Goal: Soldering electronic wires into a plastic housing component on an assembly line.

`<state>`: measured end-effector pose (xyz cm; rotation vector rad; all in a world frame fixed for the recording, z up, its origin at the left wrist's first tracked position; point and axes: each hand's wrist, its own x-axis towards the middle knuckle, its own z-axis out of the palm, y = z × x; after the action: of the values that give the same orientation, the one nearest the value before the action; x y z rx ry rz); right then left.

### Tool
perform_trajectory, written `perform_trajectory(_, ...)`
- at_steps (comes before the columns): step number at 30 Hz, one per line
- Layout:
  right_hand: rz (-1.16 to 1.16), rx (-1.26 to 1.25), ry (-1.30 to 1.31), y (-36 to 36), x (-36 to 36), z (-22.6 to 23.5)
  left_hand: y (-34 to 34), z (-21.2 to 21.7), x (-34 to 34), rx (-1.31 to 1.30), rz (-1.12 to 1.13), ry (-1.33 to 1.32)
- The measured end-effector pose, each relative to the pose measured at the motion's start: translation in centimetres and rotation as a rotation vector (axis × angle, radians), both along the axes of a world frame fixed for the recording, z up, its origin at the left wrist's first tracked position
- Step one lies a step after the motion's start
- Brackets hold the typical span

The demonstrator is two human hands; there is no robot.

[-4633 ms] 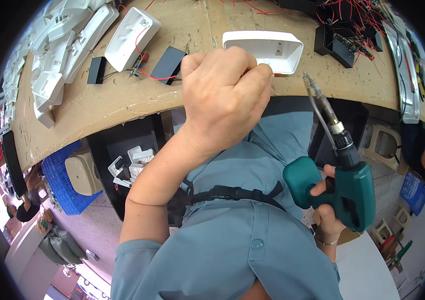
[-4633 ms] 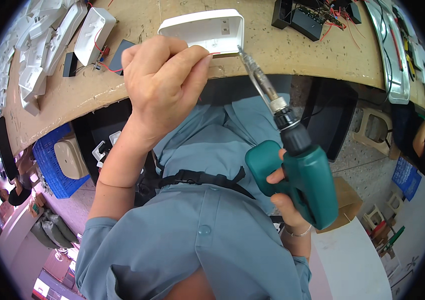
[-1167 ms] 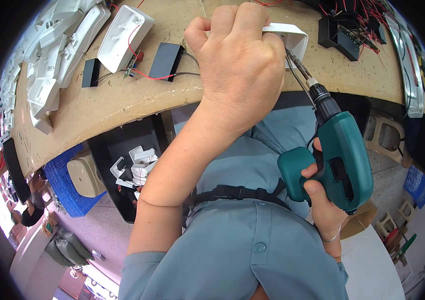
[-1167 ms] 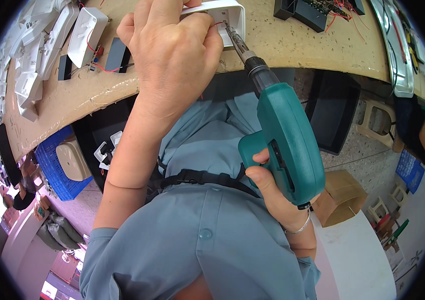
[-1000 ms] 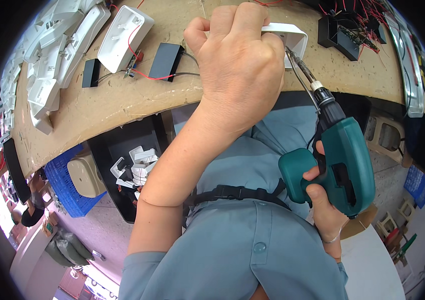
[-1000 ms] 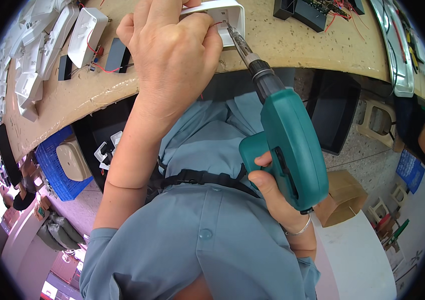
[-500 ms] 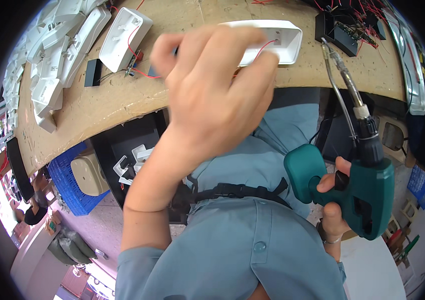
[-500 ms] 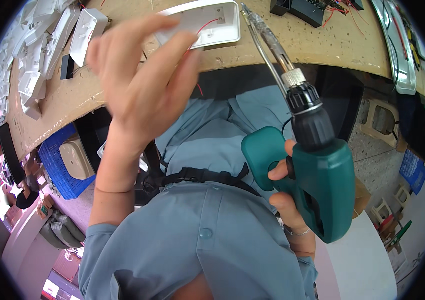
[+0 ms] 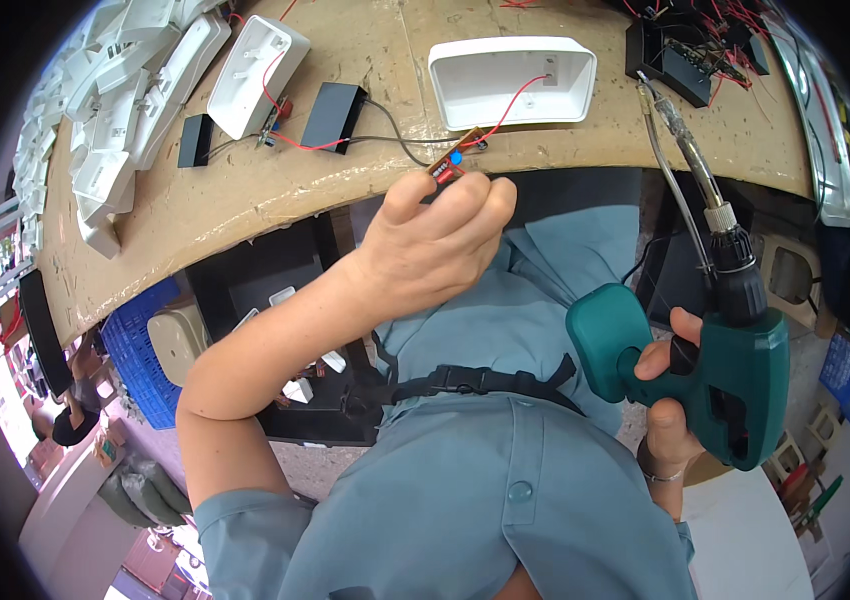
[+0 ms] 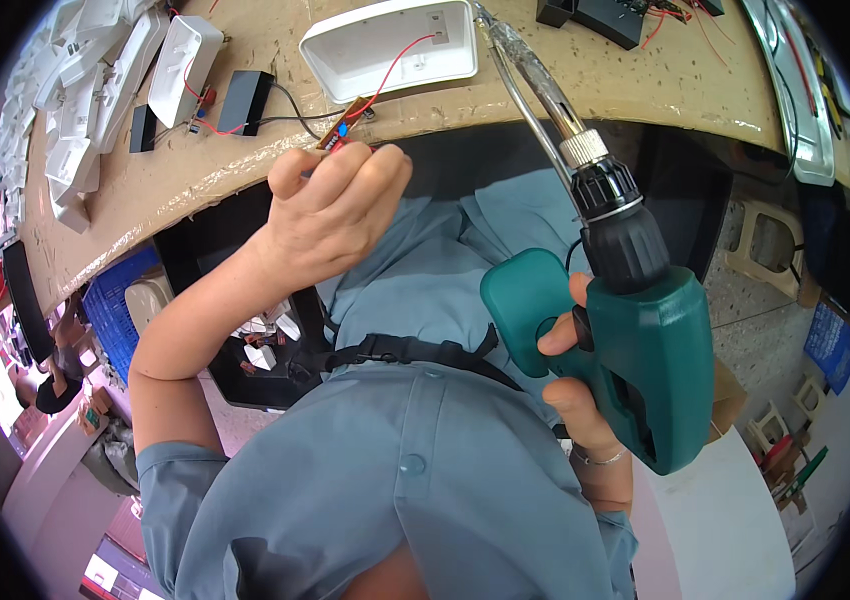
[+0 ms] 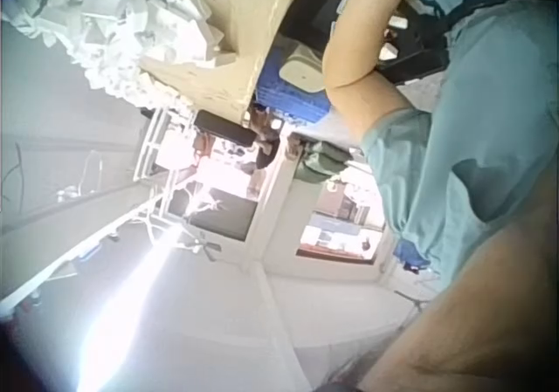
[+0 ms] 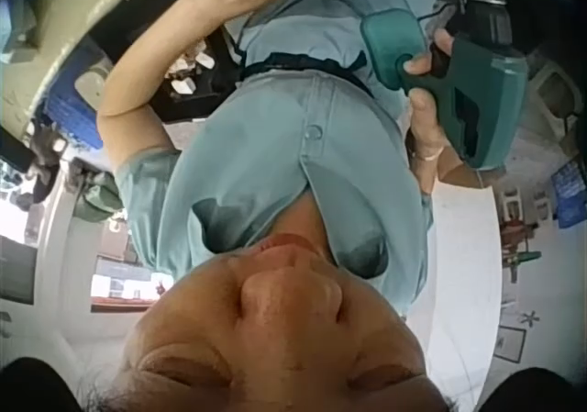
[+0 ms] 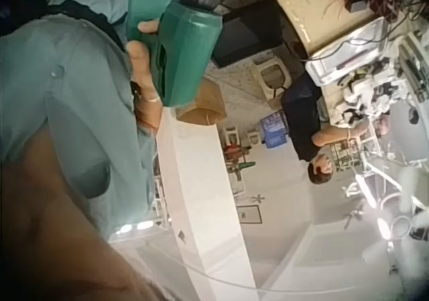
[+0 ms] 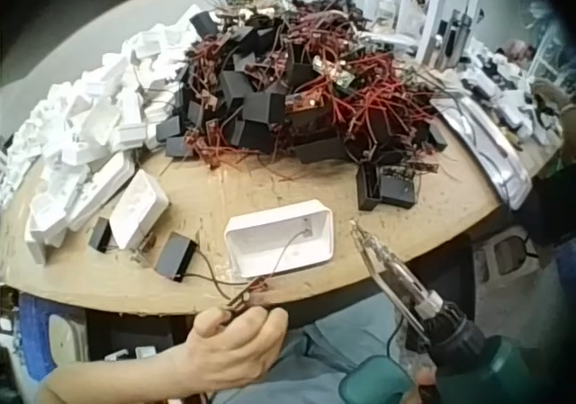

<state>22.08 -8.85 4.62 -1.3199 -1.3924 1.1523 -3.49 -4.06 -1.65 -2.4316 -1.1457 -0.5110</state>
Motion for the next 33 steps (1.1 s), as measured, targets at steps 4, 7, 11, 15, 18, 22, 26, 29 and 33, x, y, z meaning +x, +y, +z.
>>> perform_trajectory(4,-0.011,-0.024,-0.01,0.0,0.2,0.0,1.4,0.8,-0.1,-0.012,-0.076,-0.05)
perform_trajectory(7,0.006,-0.034,0.009,0.0,0.8,-0.2,1.6,2.6,-0.1,-0.117,-0.192,-0.076)
perform_trajectory(11,-0.07,-0.015,0.061,0.2,0.3,-0.1,3.0,3.3,-0.3,-0.19,-0.253,-0.211)
perform_trajectory(15,-0.005,-0.015,0.059,0.3,1.0,-0.6,4.3,2.9,0.1,-0.07,-0.167,-0.368)
perform_trajectory(18,-0.048,-0.009,0.082,0.2,1.0,-0.7,4.8,3.0,0.8,-0.043,-0.093,-0.496)
perform_trajectory(22,0.003,0.011,0.062,-0.1,1.4,-1.0,4.6,4.2,0.8,-0.008,0.068,-0.376)
perform_trajectory(26,0.037,0.013,0.027,-0.2,1.8,-1.3,4.9,4.0,1.2,0.075,0.15,-0.37)
perform_trajectory(29,0.043,-0.011,0.027,-0.2,1.5,-1.1,6.1,2.9,2.5,0.216,0.184,-0.614)
perform_trajectory(33,0.051,-0.031,0.048,-0.1,1.2,-1.3,9.9,1.6,3.2,0.666,-0.22,-0.799)
